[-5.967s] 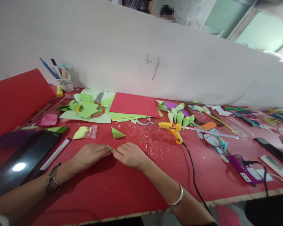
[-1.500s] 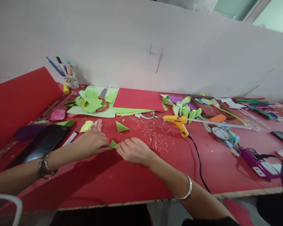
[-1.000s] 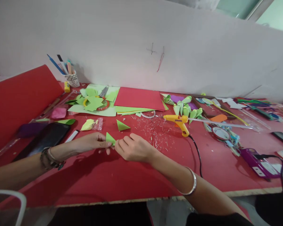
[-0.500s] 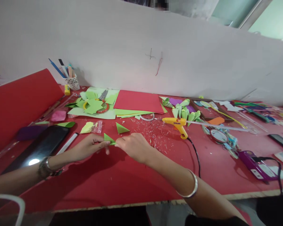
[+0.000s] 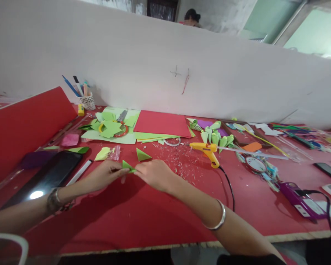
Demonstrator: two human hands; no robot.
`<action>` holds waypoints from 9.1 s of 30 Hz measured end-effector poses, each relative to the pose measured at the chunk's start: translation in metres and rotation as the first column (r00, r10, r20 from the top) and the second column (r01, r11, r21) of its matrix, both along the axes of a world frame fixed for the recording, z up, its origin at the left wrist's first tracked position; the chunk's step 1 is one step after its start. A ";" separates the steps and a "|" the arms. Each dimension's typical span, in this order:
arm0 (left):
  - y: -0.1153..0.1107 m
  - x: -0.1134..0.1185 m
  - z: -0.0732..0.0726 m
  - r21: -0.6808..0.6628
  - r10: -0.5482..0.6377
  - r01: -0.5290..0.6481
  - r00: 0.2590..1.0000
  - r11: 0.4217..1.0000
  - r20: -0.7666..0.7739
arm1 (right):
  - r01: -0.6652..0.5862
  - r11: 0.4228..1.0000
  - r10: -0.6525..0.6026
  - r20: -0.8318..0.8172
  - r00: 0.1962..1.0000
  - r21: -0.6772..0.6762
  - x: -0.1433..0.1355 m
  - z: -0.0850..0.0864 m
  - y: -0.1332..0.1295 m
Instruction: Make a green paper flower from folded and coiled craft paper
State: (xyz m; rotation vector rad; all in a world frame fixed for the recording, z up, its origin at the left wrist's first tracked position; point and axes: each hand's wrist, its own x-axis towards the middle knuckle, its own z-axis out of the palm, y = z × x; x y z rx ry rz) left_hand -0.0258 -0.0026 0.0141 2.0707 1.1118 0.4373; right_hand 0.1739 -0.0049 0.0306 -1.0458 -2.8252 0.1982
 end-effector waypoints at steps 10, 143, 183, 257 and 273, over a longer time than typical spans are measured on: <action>-0.002 -0.001 0.004 -0.383 0.054 0.032 0.976 0.923 0.211 | -0.077 0.889 0.053 0.066 0.996 0.452 -0.003 -0.003 -0.010; 0.003 0.001 0.004 0.603 -0.086 0.647 0.711 0.467 -0.698 | -0.052 0.706 -0.164 -0.234 0.958 -0.707 -0.001 -0.001 0.000; 0.038 -0.014 0.003 0.485 0.193 0.217 0.724 0.847 -0.662 | 0.251 0.766 -0.523 -0.347 0.778 -0.592 0.083 -0.007 0.013; 0.000 0.016 0.000 0.165 -0.267 0.276 0.961 0.947 -0.076 | 0.130 0.989 -0.097 -0.363 0.927 0.068 0.047 -0.025 -0.033; -0.008 0.019 -0.025 0.451 -0.270 0.387 0.914 0.804 -0.302 | 0.139 0.972 -0.140 -0.011 0.990 0.189 0.035 -0.052 -0.054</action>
